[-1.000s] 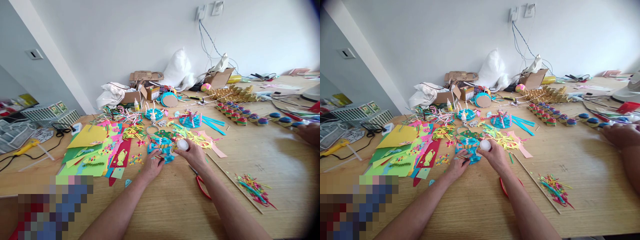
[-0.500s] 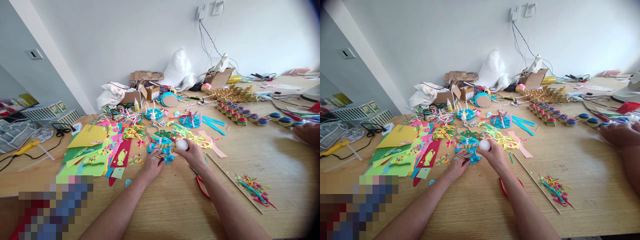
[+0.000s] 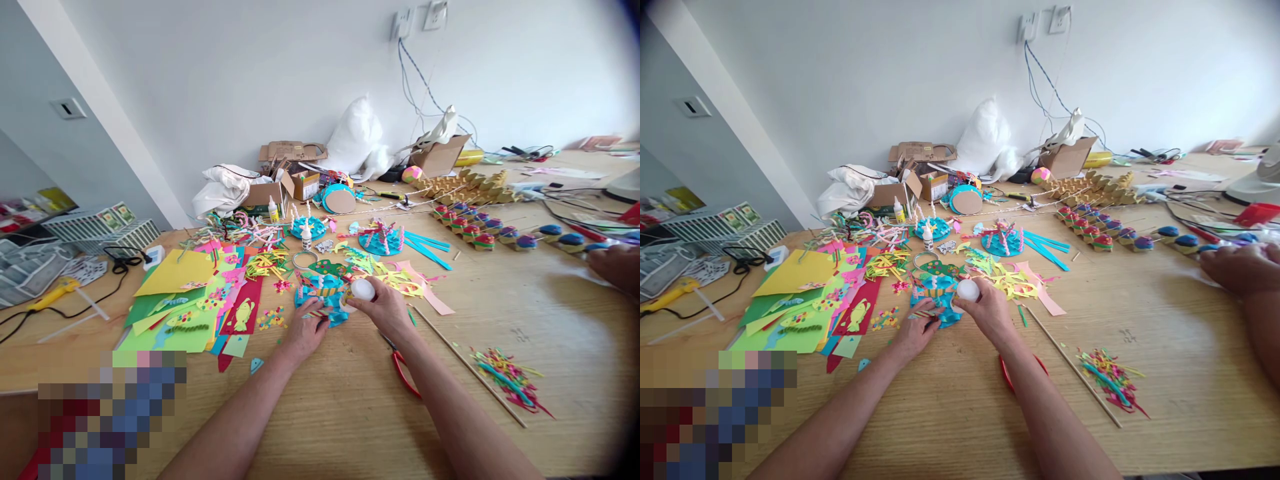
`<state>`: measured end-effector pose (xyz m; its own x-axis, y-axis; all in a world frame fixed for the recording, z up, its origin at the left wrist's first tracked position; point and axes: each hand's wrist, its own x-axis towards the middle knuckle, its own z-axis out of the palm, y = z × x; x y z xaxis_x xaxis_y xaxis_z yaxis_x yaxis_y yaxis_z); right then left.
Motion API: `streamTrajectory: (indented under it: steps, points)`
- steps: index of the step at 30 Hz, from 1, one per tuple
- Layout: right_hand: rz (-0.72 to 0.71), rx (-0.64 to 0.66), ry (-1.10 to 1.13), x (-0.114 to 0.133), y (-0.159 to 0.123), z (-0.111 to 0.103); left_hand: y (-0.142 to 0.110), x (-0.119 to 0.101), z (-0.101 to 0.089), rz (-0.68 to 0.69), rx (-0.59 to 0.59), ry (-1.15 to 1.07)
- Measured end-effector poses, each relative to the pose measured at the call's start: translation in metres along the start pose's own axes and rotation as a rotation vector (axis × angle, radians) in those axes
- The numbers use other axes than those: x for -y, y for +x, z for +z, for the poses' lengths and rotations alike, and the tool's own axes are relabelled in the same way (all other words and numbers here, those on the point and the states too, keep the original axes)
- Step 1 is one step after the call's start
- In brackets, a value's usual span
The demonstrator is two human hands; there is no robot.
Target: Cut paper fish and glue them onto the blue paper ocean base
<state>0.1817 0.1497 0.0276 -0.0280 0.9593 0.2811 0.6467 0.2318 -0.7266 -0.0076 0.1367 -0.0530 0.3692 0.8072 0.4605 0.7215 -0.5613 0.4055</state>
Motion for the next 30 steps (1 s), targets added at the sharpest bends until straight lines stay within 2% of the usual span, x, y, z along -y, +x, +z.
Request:
streamTrajectory:
  steps: [19, 24, 30]
  points:
    - [0.004, -0.050, 0.027, 0.0049, -0.0003, -0.0008, -0.0018, 0.0027, 0.0018, 0.005, -0.001, -0.013]
    - [0.013, -0.023, 0.035, 0.0022, -0.0010, 0.0015, -0.0014, 0.0029, 0.0025, 0.013, -0.013, -0.016]
    - [0.023, -0.034, 0.086, 0.0025, -0.0022, -0.0046, -0.0010, 0.0007, 0.0002, 0.009, -0.010, -0.011]
